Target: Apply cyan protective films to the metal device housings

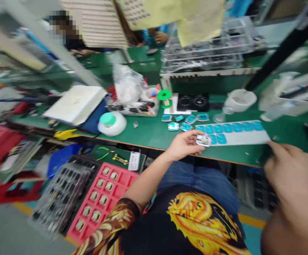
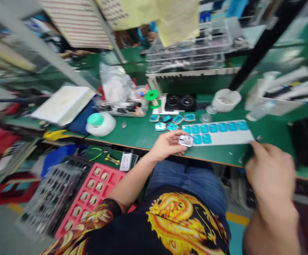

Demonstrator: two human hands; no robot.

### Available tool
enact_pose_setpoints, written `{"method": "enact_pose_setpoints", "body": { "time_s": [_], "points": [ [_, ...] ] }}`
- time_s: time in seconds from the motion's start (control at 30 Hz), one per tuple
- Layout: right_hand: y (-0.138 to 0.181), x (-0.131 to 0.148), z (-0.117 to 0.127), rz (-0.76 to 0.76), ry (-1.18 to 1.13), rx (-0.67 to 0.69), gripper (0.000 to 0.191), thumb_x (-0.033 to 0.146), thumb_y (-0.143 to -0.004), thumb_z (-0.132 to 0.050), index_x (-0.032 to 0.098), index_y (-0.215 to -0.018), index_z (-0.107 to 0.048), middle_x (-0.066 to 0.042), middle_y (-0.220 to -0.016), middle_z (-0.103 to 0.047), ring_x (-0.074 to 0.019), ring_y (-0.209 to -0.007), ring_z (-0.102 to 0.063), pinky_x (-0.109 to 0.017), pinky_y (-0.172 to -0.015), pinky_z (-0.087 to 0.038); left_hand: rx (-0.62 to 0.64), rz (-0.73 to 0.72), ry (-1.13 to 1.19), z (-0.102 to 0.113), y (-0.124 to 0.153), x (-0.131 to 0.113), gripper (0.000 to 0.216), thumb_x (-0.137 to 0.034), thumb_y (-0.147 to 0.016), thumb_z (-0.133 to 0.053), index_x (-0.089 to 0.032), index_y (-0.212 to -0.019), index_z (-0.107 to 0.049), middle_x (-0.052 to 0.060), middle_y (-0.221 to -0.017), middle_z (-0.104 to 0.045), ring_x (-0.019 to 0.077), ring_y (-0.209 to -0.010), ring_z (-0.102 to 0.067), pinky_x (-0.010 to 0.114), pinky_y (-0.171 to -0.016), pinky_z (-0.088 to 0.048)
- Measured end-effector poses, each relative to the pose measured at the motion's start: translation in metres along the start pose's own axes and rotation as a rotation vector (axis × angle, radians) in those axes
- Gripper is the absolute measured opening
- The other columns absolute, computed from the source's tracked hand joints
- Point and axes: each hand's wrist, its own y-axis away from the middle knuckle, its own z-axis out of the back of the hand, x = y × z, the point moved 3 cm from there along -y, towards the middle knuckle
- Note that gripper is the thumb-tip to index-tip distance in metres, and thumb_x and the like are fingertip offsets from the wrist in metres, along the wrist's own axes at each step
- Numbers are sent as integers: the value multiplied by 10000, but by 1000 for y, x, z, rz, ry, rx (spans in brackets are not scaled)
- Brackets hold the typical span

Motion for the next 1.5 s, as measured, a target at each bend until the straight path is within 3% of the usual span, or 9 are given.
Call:
{"method": "enact_pose_setpoints", "body": {
  "time_s": [0.07,0.13,0.27,0.33,0.53,0.67,0.97,1.27,1.5],
  "points": [
    [-3,19,20,72,60,76,501,142,-986,-486,113,-1428,-720,-224,-1284,-786,-351,-1060,-703,-480,-893,-511,-36,4,-28,0,5,-2,652,-280,-695,-1039,-174,-1273,-755,68,-1048,-812,131,-738,-739,250,-657,-653],
    [-6,31,29,51,38,124,522,113,-1007,-434,92,-1472,-670,-213,-1311,-766,-349,-1115,-688,-475,-956,-511,-52,18,-55,2,6,-3,633,-265,-720,-1026,-179,-1284,-751,60,-1050,-813,126,-729,-744,234,-639,-653],
    [-11,40,33,-116,-143,-19,431,200,-1039,-484,167,-1406,-707,-186,-1310,-751,-351,-1156,-672,-504,-1026,-527,-49,10,-67,3,6,-2,594,-223,-736,-1014,-175,-1268,-754,44,-1003,-810,117,-706,-749,222,-639,-663],
    [-14,48,33,-123,-243,-42,355,269,-1056,-524,184,-1310,-757,-168,-1245,-762,-341,-1137,-674,-500,-1032,-536,-50,1,-76,2,6,-2,583,-214,-740,-1011,-173,-1264,-759,42,-991,-811,113,-696,-744,220,-635,-663],
    [-36,95,25,52,-438,133,287,317,-1048,-594,180,-1196,-798,-130,-1108,-750,-315,-1070,-671,-459,-1009,-530,-64,-38,-75,-1,7,-2,573,-207,-729,-1016,-166,-1244,-766,50,-990,-816,124,-727,-749,232,-652,-658],
    [-50,113,17,75,-419,234,278,285,-1027,-597,169,-1174,-803,-134,-1063,-716,-315,-1046,-661,-446,-970,-531,-59,-51,-77,-2,6,-3,587,-221,-718,-1024,-164,-1244,-771,56,-1002,-819,131,-749,-748,252,-689,-651],
    [-61,108,6,146,-398,283,233,295,-972,-613,179,-1130,-739,-113,-1017,-724,-296,-971,-688,-414,-882,-506,-61,-74,-62,-5,-2,7,610,-262,-687,-1044,-175,-1228,-774,86,-1117,-828,191,-981,-796,335,-966,-622],
    [-76,109,-5,112,-268,444,218,396,-948,-597,222,-1062,-662,-87,-1099,-757,-294,-1024,-727,-403,-872,-500,-21,-124,-82,-4,-8,15,628,-324,-734,-1023,-164,-1277,-750,79,-1068,-792,179,-962,-763,355,-979,-594],
    [-73,104,-12,128,-308,363,235,414,-921,-635,243,-1082,-658,-68,-1059,-748,-292,-1009,-735,-414,-876,-512,-5,-115,-59,-5,-9,16,624,-301,-736,-1019,-168,-1282,-745,63,-1045,-782,167,-951,-750,353,-982,-576]
  ]
}}
